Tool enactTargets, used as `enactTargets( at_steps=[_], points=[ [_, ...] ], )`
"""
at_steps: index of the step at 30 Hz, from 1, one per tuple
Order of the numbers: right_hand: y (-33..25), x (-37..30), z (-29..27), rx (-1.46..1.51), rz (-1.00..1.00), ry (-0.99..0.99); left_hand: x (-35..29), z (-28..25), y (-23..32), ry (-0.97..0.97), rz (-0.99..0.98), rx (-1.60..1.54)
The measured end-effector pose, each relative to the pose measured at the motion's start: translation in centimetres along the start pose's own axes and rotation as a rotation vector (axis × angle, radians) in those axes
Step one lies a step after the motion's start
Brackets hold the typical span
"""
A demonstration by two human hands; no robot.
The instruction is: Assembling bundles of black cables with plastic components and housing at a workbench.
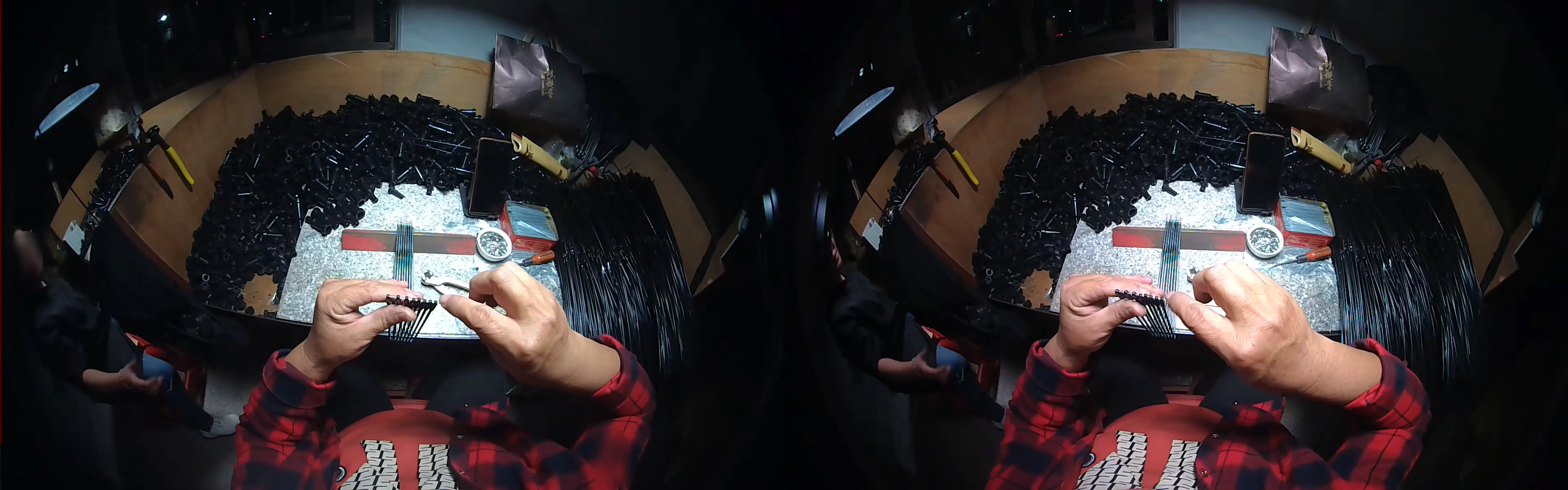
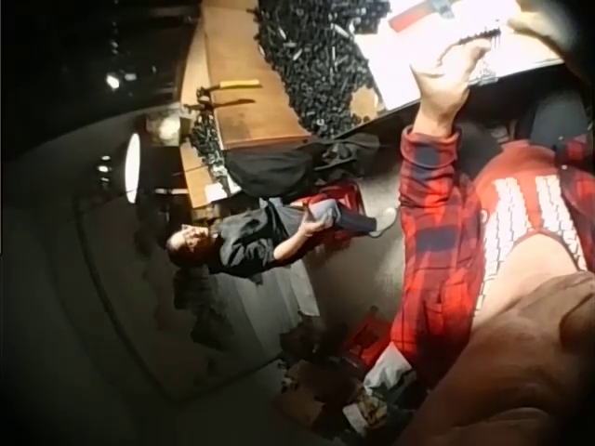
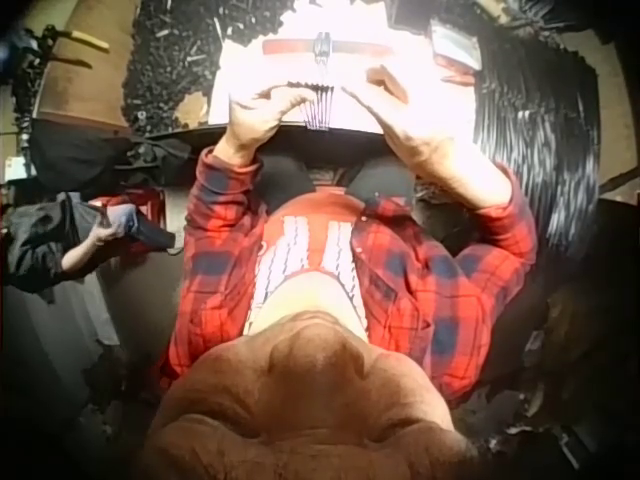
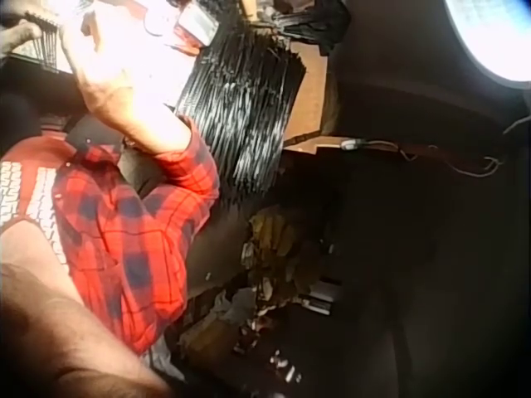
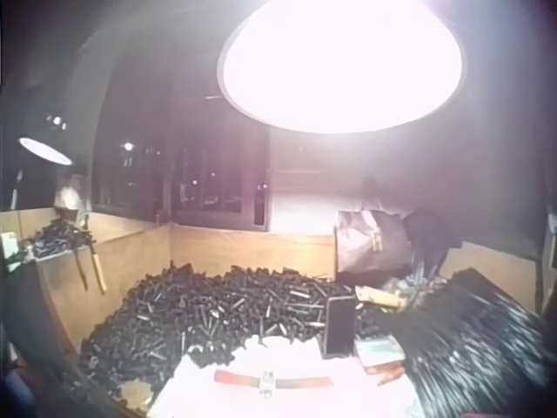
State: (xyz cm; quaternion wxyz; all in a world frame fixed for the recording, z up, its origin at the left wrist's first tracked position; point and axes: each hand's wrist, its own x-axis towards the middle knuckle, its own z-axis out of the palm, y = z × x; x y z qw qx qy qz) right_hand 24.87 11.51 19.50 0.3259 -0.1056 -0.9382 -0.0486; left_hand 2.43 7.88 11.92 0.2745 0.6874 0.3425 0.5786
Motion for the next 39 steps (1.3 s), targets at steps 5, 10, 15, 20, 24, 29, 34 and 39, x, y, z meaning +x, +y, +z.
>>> enactTargets(
  at_steps=[5,10,15,20,24,29,34,39],
  points=[
    [0.2,0.1,0.0,0.01,0.011,-0.001,0.3,0.2,0.4,-0.02,0.055,0.091],
    [0.3,0.4,0.2,0.214,0.066,0.0,0.3,0.3,0.1,-0.065,0.135,0.076],
    [-0.1,1.9,1.1,0.377,0.063,-0.008,-0.1,0.3,-0.5,-0.121,0.149,0.007],
    [-1.0,2.4,1.0,0.364,0.166,-0.144,-1.9,1.2,-2.5,-0.151,0.214,0.091],
    [-1.9,3.0,1.5,0.334,0.18,-0.154,-4.8,1.2,-5.7,-0.185,0.161,0.525],
    [-2.6,2.6,1.8,0.267,0.16,-0.109,-7.4,1.6,-10.0,-0.337,0.07,0.737],
    [-2.3,2.3,1.7,0.24,0.153,-0.096,-7.8,1.9,-11.7,-0.302,0.108,0.763],
    [-1.8,2.3,1.3,0.211,0.067,-0.2,-8.5,2.1,-13.0,-0.186,0.198,0.902]
  ],
)
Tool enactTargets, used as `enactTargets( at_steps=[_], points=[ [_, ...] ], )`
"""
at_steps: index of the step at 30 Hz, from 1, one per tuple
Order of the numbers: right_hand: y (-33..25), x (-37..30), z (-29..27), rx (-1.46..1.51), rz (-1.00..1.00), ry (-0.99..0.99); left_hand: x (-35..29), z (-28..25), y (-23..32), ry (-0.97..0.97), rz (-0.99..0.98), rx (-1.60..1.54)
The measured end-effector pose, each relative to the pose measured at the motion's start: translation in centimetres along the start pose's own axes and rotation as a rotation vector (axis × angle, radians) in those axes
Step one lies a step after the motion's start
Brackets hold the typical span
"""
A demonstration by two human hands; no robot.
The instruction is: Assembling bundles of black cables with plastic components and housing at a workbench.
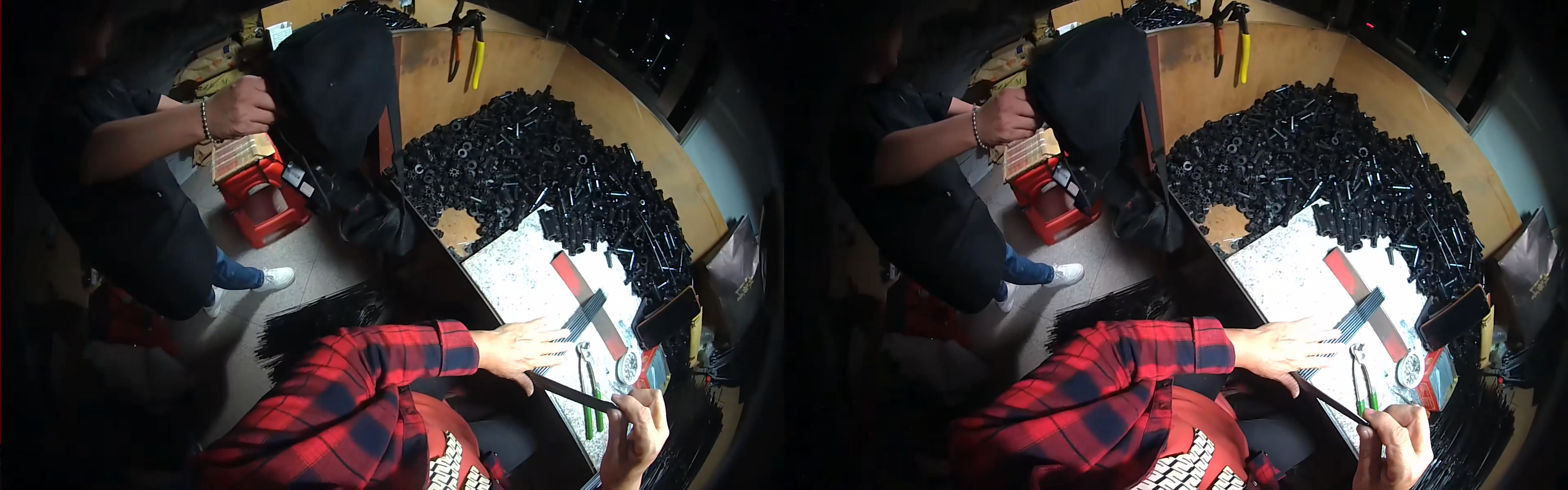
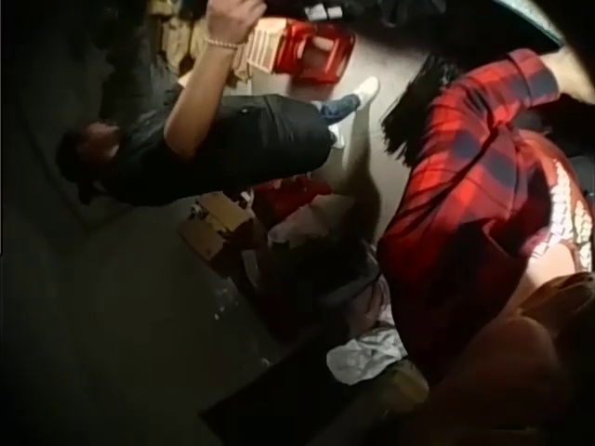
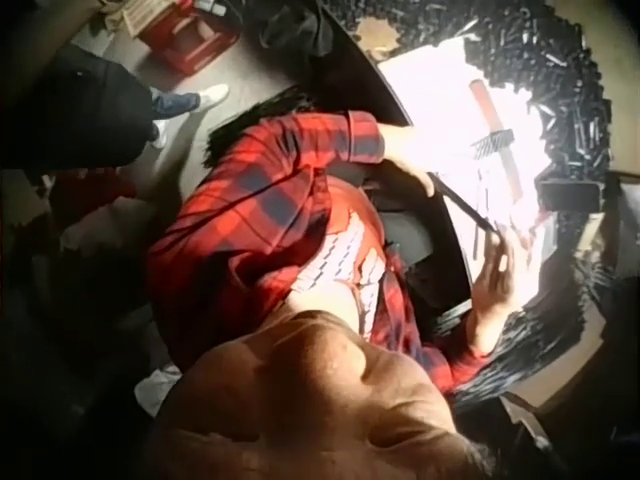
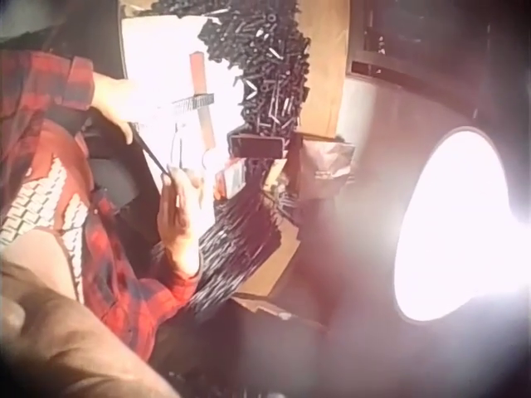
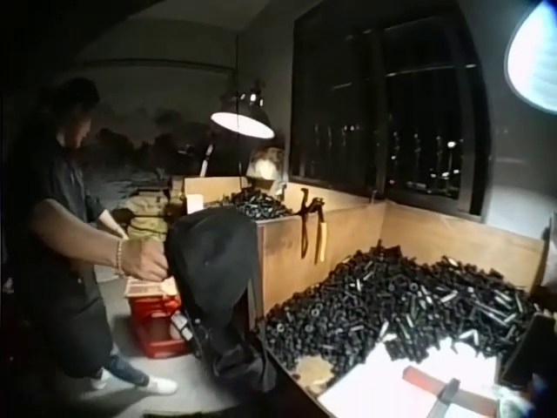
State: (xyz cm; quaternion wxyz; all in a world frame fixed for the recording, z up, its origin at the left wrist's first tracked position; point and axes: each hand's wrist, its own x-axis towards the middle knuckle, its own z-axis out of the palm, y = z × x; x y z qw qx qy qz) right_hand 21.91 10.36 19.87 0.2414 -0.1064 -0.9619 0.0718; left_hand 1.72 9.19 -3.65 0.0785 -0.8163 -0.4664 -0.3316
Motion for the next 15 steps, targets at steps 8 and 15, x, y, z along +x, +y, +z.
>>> enactTargets(
  at_steps=[8,15],
  points=[
    [-1.2,-0.9,0.4,-0.036,-0.093,0.036,-0.4,1.4,-0.1,0.068,-0.006,-0.008],
    [-3.2,0.0,0.3,-0.056,-0.11,0.05,-0.3,1.0,-0.2,-0.098,-0.007,-0.111]
  ],
)
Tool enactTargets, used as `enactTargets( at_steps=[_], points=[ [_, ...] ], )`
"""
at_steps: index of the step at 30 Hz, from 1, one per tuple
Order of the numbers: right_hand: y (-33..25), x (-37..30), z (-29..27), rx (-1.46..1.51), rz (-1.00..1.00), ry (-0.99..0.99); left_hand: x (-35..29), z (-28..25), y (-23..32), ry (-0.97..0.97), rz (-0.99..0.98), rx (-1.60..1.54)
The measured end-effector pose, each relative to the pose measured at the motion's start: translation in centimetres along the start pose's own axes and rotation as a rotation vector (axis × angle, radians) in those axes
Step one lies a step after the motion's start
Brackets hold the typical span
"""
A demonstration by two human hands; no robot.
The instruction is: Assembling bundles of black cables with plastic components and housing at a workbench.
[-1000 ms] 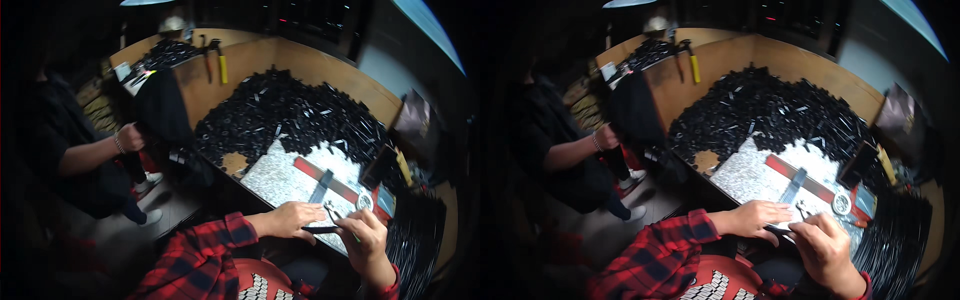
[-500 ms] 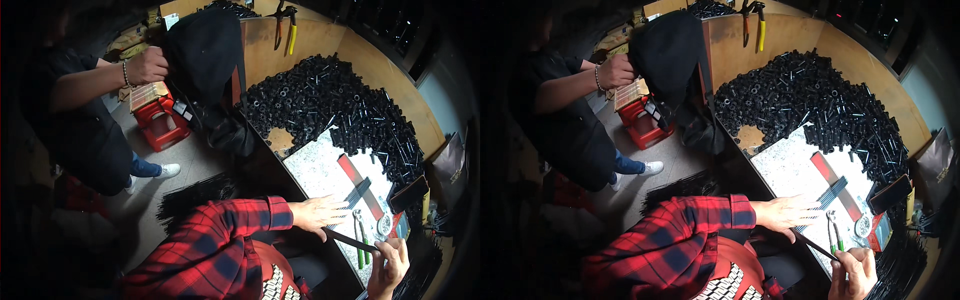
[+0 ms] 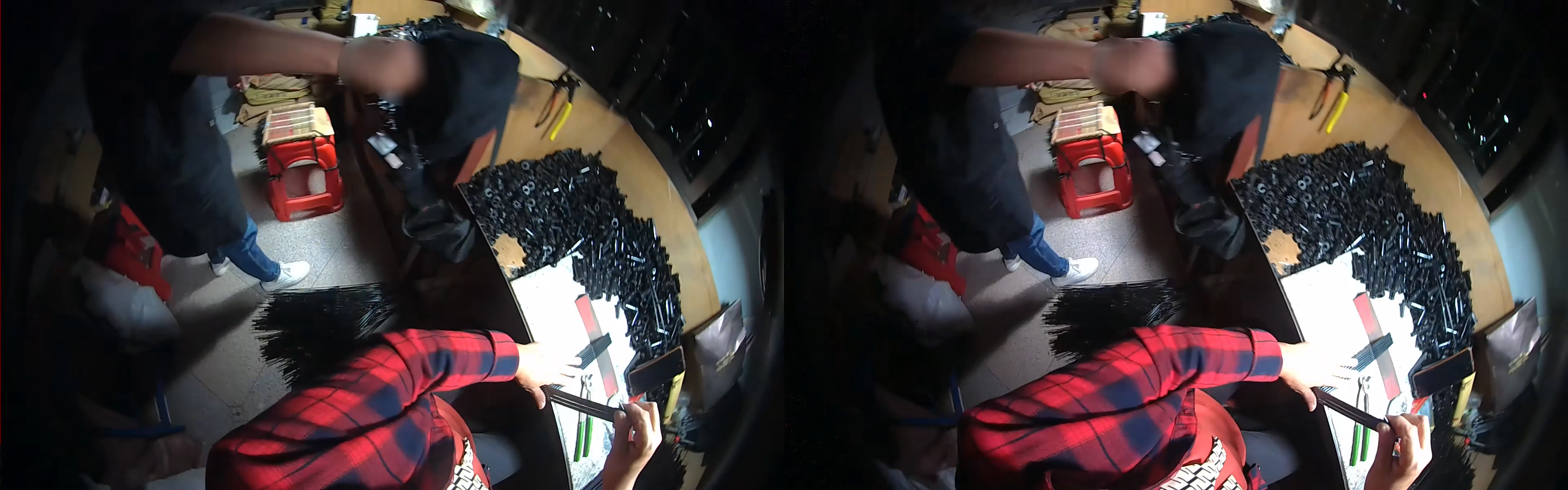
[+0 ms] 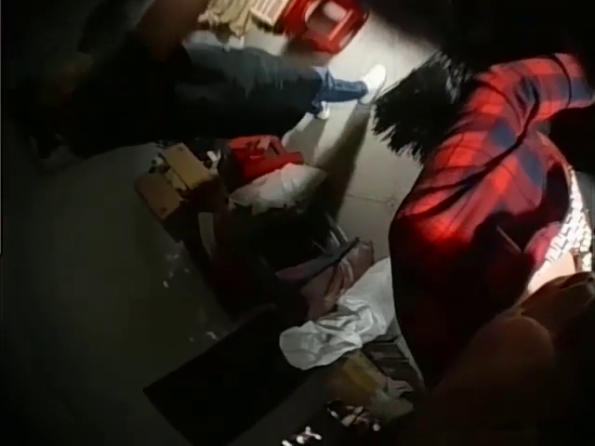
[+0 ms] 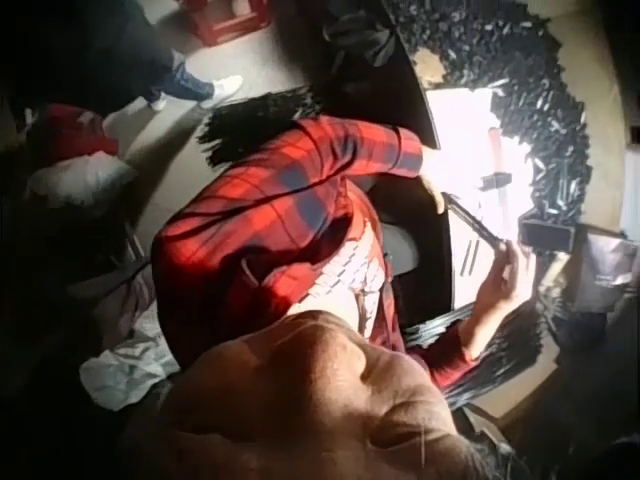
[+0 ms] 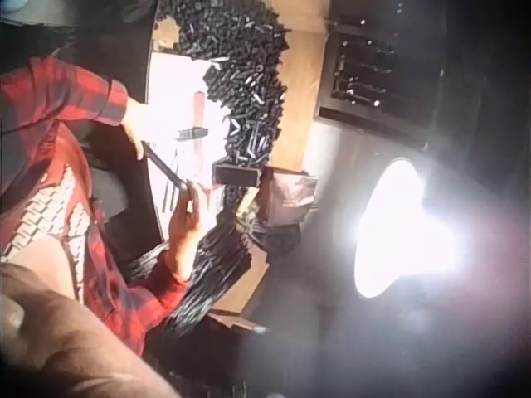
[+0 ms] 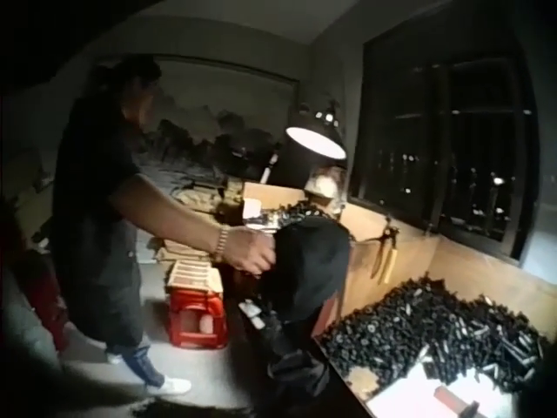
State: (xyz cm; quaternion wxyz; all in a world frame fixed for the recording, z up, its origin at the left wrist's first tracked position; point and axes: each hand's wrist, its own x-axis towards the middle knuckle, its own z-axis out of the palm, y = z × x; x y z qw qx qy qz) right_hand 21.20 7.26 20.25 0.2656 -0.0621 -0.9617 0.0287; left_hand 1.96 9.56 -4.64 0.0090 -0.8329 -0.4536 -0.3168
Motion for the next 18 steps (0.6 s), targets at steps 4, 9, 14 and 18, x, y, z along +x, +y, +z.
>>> enactTargets(
  at_steps=[4,9,14,18],
  points=[
    [0.6,-1.6,1.1,0.126,0.184,-0.004,0.6,0.0,0.2,-0.01,0.063,0.04],
    [-0.1,-1.5,1.8,0.154,0.244,0.006,0.3,0.2,0.5,0.052,0.076,-0.023],
    [-1.0,-2.8,1.4,0.233,0.237,0.039,0.5,1.2,-0.4,0.065,0.083,0.035],
    [-1.7,-3.0,1.2,0.218,0.275,0.027,0.4,1.1,-0.4,0.053,0.078,0.03]
  ],
)
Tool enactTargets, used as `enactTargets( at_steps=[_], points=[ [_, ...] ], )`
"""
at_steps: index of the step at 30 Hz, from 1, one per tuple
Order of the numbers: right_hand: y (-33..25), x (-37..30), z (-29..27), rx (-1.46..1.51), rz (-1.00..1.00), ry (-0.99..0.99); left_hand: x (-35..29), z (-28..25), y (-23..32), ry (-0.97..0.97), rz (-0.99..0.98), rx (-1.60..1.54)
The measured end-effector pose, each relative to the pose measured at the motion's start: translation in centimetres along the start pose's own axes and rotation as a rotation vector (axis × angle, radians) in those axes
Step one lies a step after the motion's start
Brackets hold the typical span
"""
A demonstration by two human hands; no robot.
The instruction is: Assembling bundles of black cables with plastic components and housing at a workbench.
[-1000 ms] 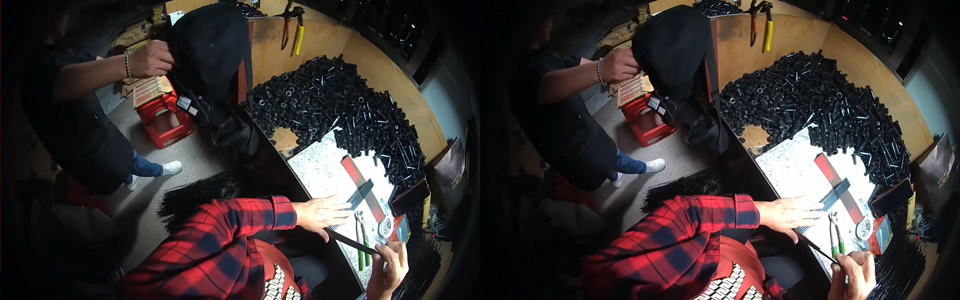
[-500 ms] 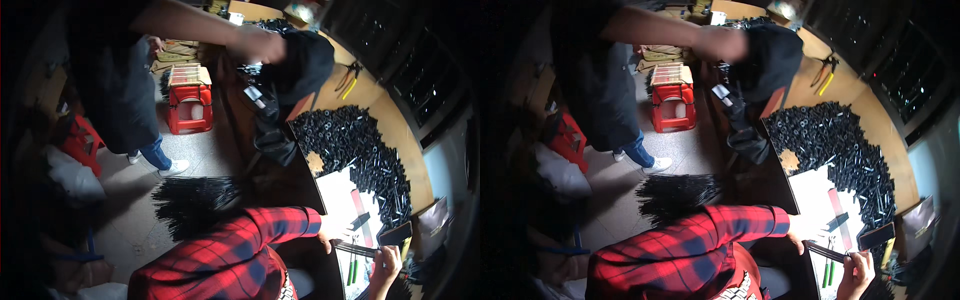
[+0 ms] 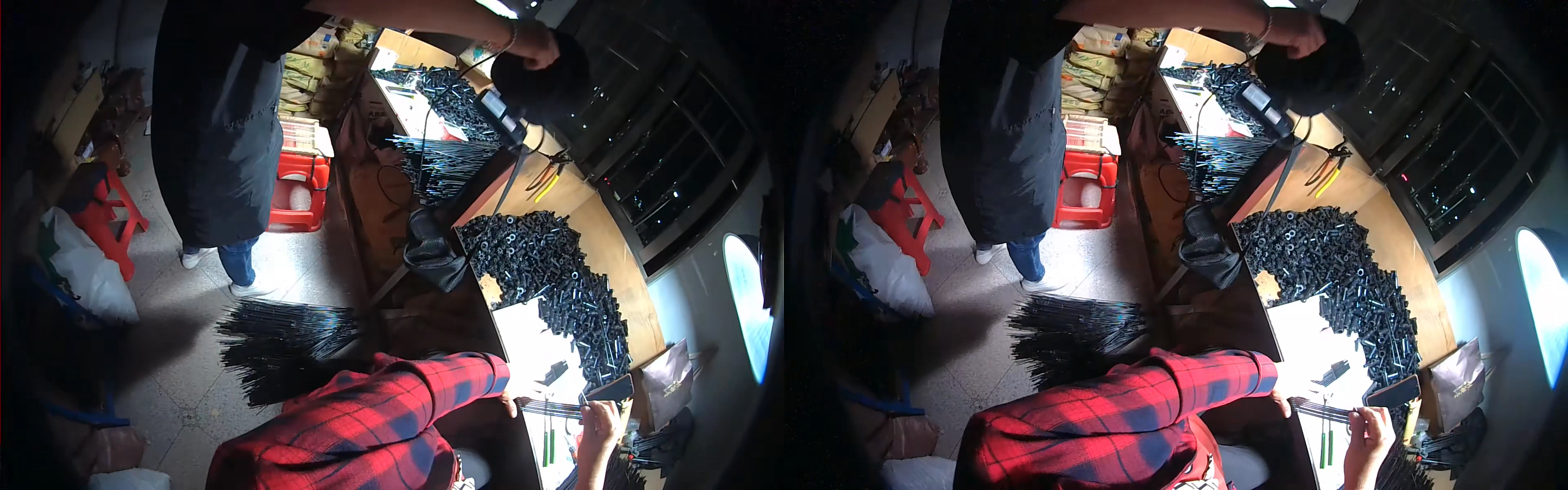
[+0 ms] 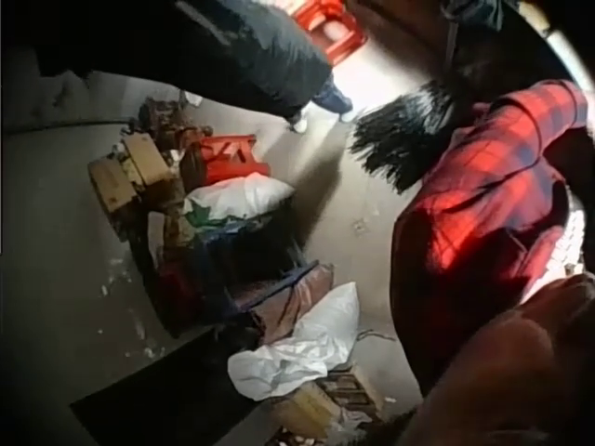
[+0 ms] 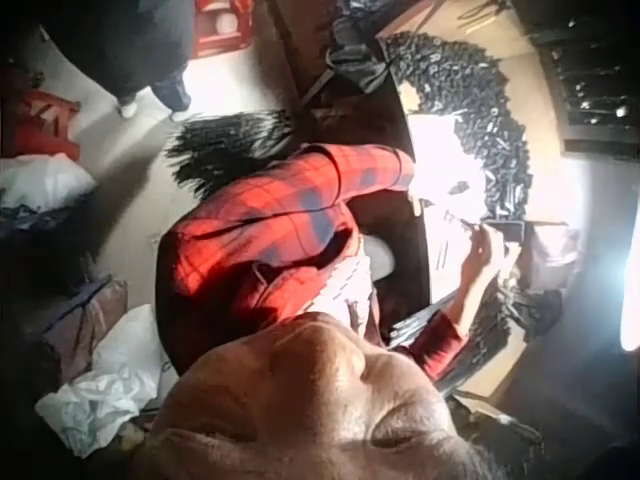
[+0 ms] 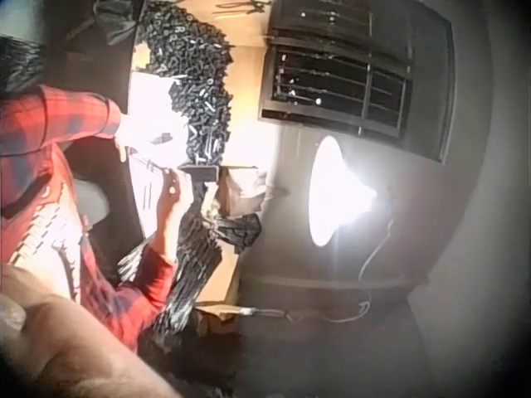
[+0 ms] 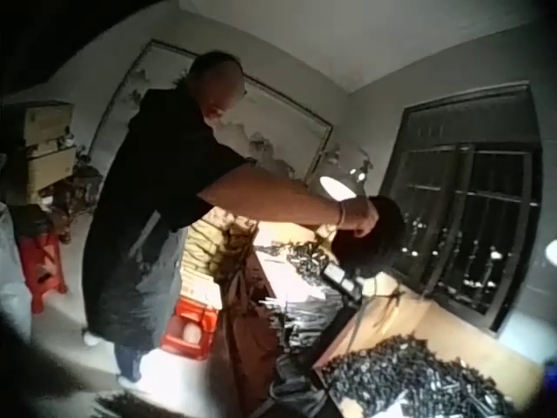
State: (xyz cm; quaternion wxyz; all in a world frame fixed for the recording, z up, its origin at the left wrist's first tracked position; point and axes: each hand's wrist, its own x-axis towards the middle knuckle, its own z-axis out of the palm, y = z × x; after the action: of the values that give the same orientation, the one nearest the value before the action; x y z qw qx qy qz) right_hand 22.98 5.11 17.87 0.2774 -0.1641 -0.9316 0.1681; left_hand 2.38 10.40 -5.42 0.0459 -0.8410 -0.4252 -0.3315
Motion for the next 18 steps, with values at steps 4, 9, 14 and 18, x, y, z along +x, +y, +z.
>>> enactTargets(
  at_steps=[4,9,14,18],
  points=[
    [0.1,-0.1,0.0,-0.006,0.004,0.011,0.1,-0.1,0.2,-0.015,-0.022,-0.015],
    [0.6,-0.2,0.0,-0.031,-0.061,0.04,0.2,-0.6,0.6,-0.05,-0.053,-0.046],
    [0.2,-0.3,0.1,-0.053,-0.01,0.068,0.3,-2.9,1.9,-0.149,-0.085,-0.065],
    [0.1,0.7,0.7,-0.075,-0.104,0.072,-1.0,-3.3,1.3,-0.146,-0.125,-0.103]
  ],
)
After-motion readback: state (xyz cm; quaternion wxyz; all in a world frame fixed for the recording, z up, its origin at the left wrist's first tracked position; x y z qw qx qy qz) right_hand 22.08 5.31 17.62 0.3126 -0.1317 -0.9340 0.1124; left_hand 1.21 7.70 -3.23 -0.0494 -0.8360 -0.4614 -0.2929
